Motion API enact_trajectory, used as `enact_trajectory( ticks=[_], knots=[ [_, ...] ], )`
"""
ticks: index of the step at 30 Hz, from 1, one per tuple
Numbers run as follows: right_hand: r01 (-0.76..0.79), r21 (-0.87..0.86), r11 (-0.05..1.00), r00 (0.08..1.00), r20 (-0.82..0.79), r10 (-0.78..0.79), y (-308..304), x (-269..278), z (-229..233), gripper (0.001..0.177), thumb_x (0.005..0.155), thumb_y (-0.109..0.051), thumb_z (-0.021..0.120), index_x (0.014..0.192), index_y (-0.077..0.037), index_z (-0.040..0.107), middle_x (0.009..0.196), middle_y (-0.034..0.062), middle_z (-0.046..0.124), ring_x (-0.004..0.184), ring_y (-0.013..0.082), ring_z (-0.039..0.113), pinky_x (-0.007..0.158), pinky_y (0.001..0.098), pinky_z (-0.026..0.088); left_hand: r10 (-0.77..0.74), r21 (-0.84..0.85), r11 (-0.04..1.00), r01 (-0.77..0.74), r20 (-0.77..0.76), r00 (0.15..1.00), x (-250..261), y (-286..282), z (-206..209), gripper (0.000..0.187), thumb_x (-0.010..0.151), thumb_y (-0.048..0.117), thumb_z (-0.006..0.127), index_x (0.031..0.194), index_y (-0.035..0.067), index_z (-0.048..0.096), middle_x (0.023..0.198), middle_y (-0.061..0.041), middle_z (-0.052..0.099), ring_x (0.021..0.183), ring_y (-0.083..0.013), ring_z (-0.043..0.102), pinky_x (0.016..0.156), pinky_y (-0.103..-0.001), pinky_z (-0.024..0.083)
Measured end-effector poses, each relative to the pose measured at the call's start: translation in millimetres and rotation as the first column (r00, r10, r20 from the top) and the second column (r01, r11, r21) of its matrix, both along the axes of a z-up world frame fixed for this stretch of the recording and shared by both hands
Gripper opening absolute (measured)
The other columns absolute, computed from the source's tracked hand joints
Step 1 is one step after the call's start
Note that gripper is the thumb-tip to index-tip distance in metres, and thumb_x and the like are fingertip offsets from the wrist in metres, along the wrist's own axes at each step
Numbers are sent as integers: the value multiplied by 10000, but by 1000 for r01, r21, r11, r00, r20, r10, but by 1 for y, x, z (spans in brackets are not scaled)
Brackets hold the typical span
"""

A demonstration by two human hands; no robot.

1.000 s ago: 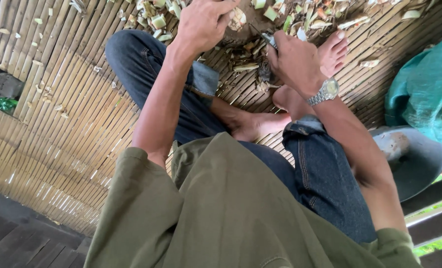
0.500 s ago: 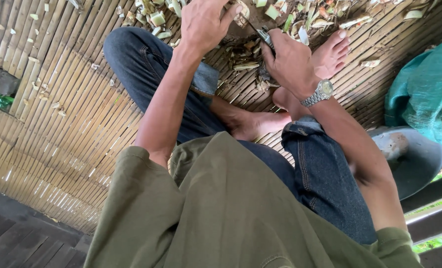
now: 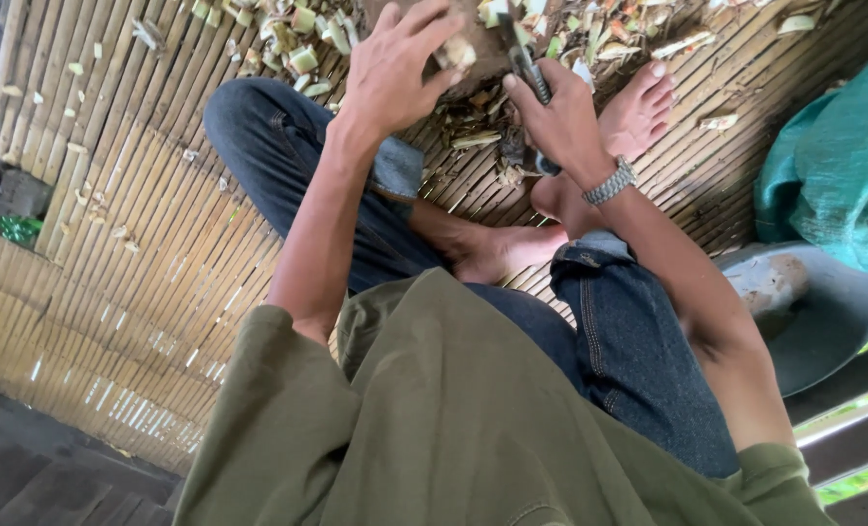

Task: Trimming and peeling plant roots using a small knife while sitting on a bamboo floor.

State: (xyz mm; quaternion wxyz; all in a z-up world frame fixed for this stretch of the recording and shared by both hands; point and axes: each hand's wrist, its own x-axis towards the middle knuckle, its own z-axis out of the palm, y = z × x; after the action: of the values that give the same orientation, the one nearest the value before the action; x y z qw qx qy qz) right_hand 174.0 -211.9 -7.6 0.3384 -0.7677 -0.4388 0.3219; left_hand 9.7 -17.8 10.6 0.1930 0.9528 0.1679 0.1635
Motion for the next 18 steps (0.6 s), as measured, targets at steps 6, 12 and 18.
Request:
enact_trajectory(
  ticks=[6,12,18],
  knots=[
    [305,-42,952,732,-629,-262,-4,21,6,415,1016,-318,687,1304,-26,619,985,88,777,475,47,549,436,169,495,-65,-209,975,80,76,995,24,-22,8,274,814,143,876,951,105,642,941,-6,558,694,-165,583,624,-303,472],
    [427,-122,896,420,-851,-316,-28,43,-12,487,915,-255,823,1301,-31,627,636,-33,633,440,67,587,393,173,497,-177,-556,759,339,325,929,87,-45,-3,189,826,-31,765,861,32,589,791,-61,637,601,-178,530,548,-312,441],
    [434,-255,864,601,-633,-489,-35,37,-35,808,734,-516,871,1320,-36,590,709,-82,527,485,29,562,474,140,530,94,-261,964,-44,183,978,107,-36,-35,195,851,123,699,1043,153,712,957,-42,762,811,-302,702,698,-404,535]
  ],
)
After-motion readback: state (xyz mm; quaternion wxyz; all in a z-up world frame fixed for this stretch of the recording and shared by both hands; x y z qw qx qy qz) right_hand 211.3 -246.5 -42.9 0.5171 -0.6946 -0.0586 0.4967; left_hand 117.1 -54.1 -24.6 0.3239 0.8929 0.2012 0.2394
